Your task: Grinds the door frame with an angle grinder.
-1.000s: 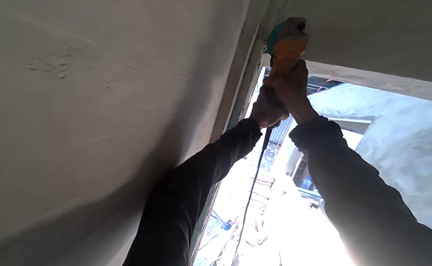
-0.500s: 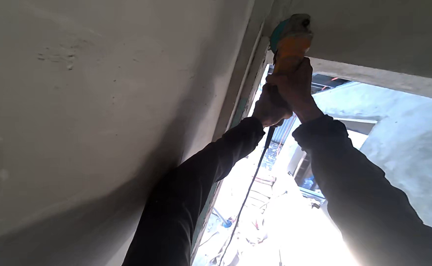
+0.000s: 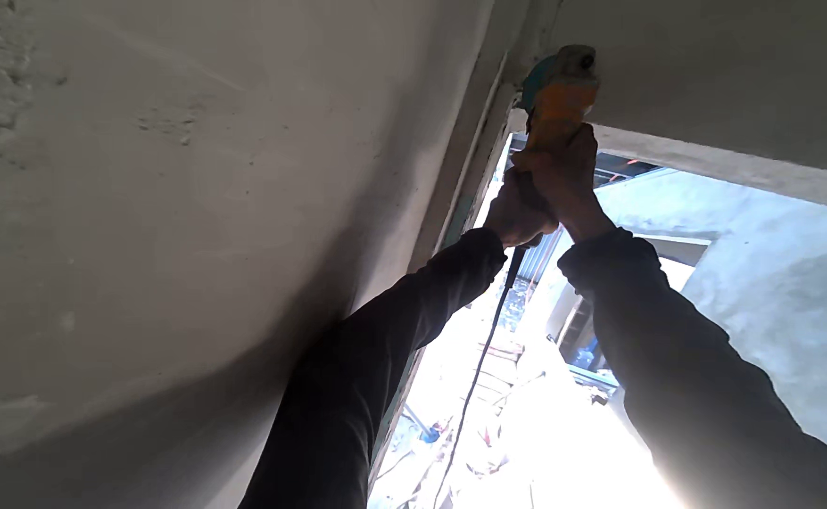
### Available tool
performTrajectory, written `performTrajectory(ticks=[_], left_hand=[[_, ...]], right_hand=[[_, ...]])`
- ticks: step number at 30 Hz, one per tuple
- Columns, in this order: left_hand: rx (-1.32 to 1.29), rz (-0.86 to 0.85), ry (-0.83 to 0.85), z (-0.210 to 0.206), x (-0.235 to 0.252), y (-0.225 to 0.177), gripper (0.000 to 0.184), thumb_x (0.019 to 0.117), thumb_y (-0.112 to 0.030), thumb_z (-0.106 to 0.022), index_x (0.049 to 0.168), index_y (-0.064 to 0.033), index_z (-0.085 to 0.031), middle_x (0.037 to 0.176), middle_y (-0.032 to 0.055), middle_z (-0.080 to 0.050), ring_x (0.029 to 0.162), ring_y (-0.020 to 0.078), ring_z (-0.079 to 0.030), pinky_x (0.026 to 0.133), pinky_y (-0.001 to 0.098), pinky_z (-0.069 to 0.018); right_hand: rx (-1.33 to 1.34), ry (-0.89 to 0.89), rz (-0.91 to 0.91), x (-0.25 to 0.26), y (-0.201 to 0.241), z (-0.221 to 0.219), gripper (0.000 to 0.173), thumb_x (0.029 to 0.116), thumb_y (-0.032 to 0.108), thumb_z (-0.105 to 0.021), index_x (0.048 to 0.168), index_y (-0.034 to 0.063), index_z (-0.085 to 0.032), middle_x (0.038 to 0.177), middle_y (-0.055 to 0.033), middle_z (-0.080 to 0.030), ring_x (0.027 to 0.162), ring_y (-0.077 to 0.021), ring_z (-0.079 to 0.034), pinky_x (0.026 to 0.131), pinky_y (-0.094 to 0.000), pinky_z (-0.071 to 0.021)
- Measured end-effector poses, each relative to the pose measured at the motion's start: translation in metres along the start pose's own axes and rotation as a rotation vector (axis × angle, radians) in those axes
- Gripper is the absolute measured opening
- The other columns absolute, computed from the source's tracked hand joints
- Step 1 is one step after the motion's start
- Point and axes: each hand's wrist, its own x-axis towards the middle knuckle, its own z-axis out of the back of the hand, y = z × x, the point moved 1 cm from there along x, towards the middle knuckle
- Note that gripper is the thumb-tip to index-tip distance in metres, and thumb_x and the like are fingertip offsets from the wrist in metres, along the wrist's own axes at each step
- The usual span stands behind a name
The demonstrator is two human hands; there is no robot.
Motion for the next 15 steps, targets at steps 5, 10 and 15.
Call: performTrajectory(ticks=[5, 10, 15], left_hand=[[-0.007, -0.008, -0.023, -0.0041, -0.0073, -0.0023, 0.108, 0.0546, -0.002, -0.089, 0.149, -0.0077, -0.035, 0.115, 0.0176, -0.067, 0.104, 0.0279, -0.068, 0.087, 0.0491, -0.0581], [-0.027, 0.024, -0.033, -0.0026, -0.0067, 0.0005, 0.108, 0.0542, -0.001, -0.089, 0.147, -0.0071, -0.036, 0.112, 0.0184, -0.067, 0.101, 0.0291, -0.068, 0.084, 0.0501, -0.0585], [-0.02, 0.005, -0.025, -0.0022, -0.0029, 0.0053, 0.106, 0.0526, -0.002, -0.089, 0.145, -0.007, -0.038, 0.113, 0.0168, -0.067, 0.102, 0.0273, -0.067, 0.086, 0.0489, -0.0582]], right_hand=[[0.005, 0.026, 0.045, -0.0035, -0.0024, 0.0044, 0.083, 0.0637, 0.029, -0.087, 0.133, 0.0047, -0.049, 0.114, -0.0113, -0.065, 0.103, -0.0198, -0.066, 0.088, -0.0429, -0.0558], [-0.024, 0.034, 0.022, -0.0011, -0.0023, -0.0004, 0.081, 0.0639, 0.027, -0.087, 0.132, 0.0037, -0.049, 0.114, -0.0134, -0.064, 0.104, -0.0225, -0.065, 0.088, -0.0454, -0.0551], [0.011, 0.038, 0.028, -0.0027, -0.0051, -0.0019, 0.084, 0.0633, 0.027, -0.087, 0.134, 0.005, -0.048, 0.115, -0.0121, -0.064, 0.105, -0.0206, -0.065, 0.089, -0.0434, -0.0558]])
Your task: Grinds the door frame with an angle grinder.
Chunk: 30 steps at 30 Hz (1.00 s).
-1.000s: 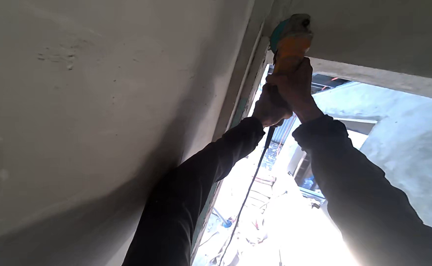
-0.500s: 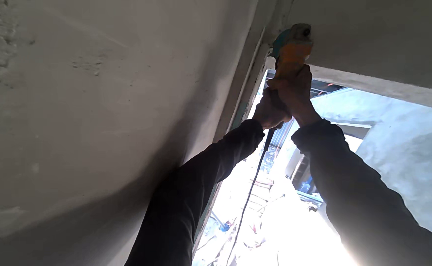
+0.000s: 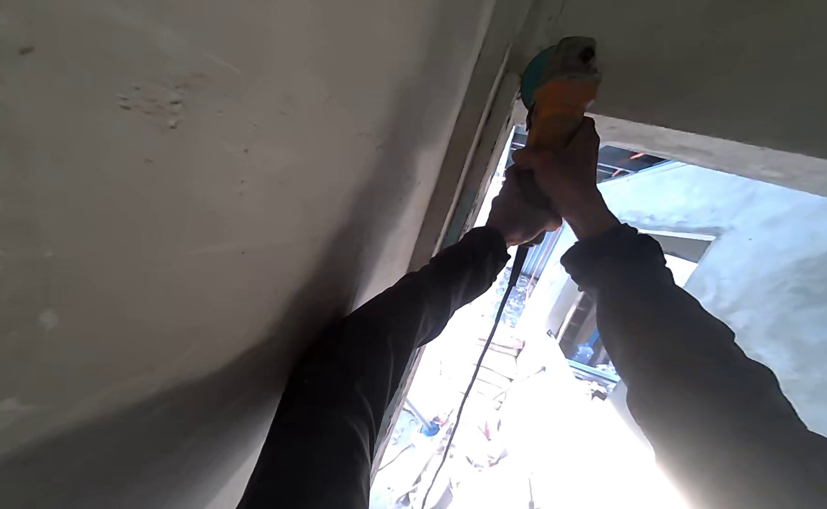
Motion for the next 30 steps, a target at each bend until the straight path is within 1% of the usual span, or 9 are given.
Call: performTrajectory(ticks=[3, 7, 10, 14, 18, 21, 24, 26, 30], left_hand=[[0.007, -0.008, 0.005, 0.002, 0.002, 0.001, 0.11, 0.0535, -0.002, -0.089, 0.149, -0.0062, -0.036, 0.118, 0.0183, -0.066, 0.107, 0.0281, -0.066, 0.09, 0.0489, -0.0575], [-0.003, 0.01, 0.032, 0.002, 0.0, -0.005, 0.112, 0.0518, 0.0, -0.09, 0.149, -0.0079, -0.035, 0.116, 0.0171, -0.067, 0.105, 0.0277, -0.067, 0.087, 0.0488, -0.0585], [0.013, -0.002, 0.046, 0.001, -0.003, -0.01, 0.112, 0.0524, 0.0, -0.09, 0.149, -0.0069, -0.034, 0.114, 0.0188, -0.067, 0.102, 0.0293, -0.068, 0.086, 0.05, -0.0585], [-0.002, 0.002, 0.026, 0.0, -0.004, -0.008, 0.11, 0.0537, 0.0, -0.088, 0.149, -0.0081, -0.034, 0.113, 0.0182, -0.067, 0.101, 0.0286, -0.068, 0.085, 0.05, -0.0586], [-0.007, -0.001, 0.007, 0.004, -0.001, -0.004, 0.109, 0.0528, -0.001, -0.09, 0.147, -0.007, -0.036, 0.115, 0.0171, -0.066, 0.105, 0.0274, -0.067, 0.088, 0.0485, -0.058], [-0.031, -0.011, 0.02, 0.004, -0.001, -0.003, 0.104, 0.0532, 0.001, -0.089, 0.144, -0.0058, -0.039, 0.114, 0.0168, -0.066, 0.103, 0.0266, -0.067, 0.087, 0.0475, -0.0579], [-0.039, 0.002, 0.026, 0.005, -0.001, -0.004, 0.109, 0.0536, 0.003, -0.088, 0.148, -0.0064, -0.035, 0.114, 0.0181, -0.067, 0.102, 0.0278, -0.068, 0.086, 0.0485, -0.0586], [-0.034, 0.005, 0.023, 0.005, -0.001, -0.005, 0.107, 0.0533, 0.003, -0.088, 0.147, -0.0068, -0.037, 0.114, 0.0177, -0.067, 0.102, 0.0275, -0.068, 0.086, 0.0482, -0.0586], [0.003, 0.035, 0.044, 0.004, -0.002, -0.009, 0.113, 0.0539, 0.0, -0.089, 0.151, -0.009, -0.033, 0.114, 0.0187, -0.067, 0.101, 0.029, -0.068, 0.085, 0.0499, -0.0589]], right_hand=[[0.007, -0.013, 0.009, 0.003, -0.001, -0.003, 0.083, 0.0627, 0.028, -0.087, 0.133, 0.0057, -0.048, 0.114, -0.0108, -0.064, 0.104, -0.0193, -0.065, 0.088, -0.042, -0.056], [-0.015, -0.031, -0.021, -0.001, 0.006, 0.001, 0.082, 0.0647, 0.025, -0.088, 0.133, 0.0034, -0.049, 0.115, -0.0123, -0.065, 0.105, -0.0216, -0.065, 0.09, -0.0445, -0.0552], [-0.008, -0.062, -0.037, -0.002, 0.007, 0.005, 0.084, 0.0641, 0.025, -0.089, 0.135, 0.0034, -0.049, 0.117, -0.0144, -0.064, 0.108, -0.0243, -0.065, 0.091, -0.0473, -0.0547], [-0.009, -0.038, -0.004, -0.003, 0.005, 0.004, 0.082, 0.0631, 0.028, -0.087, 0.132, 0.0043, -0.049, 0.113, -0.0116, -0.064, 0.104, -0.0206, -0.065, 0.088, -0.0435, -0.0554], [-0.031, -0.018, -0.017, 0.001, 0.006, -0.002, 0.084, 0.0639, 0.027, -0.088, 0.134, 0.004, -0.048, 0.116, -0.0135, -0.064, 0.106, -0.0235, -0.065, 0.09, -0.0463, -0.055], [-0.06, -0.009, -0.023, -0.003, 0.008, -0.001, 0.085, 0.0649, 0.027, -0.088, 0.136, 0.0026, -0.047, 0.118, -0.0146, -0.063, 0.109, -0.0241, -0.063, 0.092, -0.0464, -0.0534], [-0.047, -0.015, -0.037, -0.002, 0.01, -0.002, 0.085, 0.0646, 0.025, -0.088, 0.135, 0.0026, -0.047, 0.116, -0.0152, -0.063, 0.107, -0.0245, -0.064, 0.09, -0.047, -0.0539], [-0.018, -0.023, -0.027, -0.001, 0.008, -0.003, 0.081, 0.0641, 0.023, -0.088, 0.133, 0.0031, -0.049, 0.114, -0.0143, -0.064, 0.104, -0.0233, -0.065, 0.088, -0.0458, -0.0555], [-0.026, -0.045, -0.054, -0.002, 0.008, 0.001, 0.082, 0.0645, 0.025, -0.089, 0.133, 0.0035, -0.049, 0.115, -0.0149, -0.064, 0.106, -0.0252, -0.064, 0.089, -0.0478, -0.0544]])
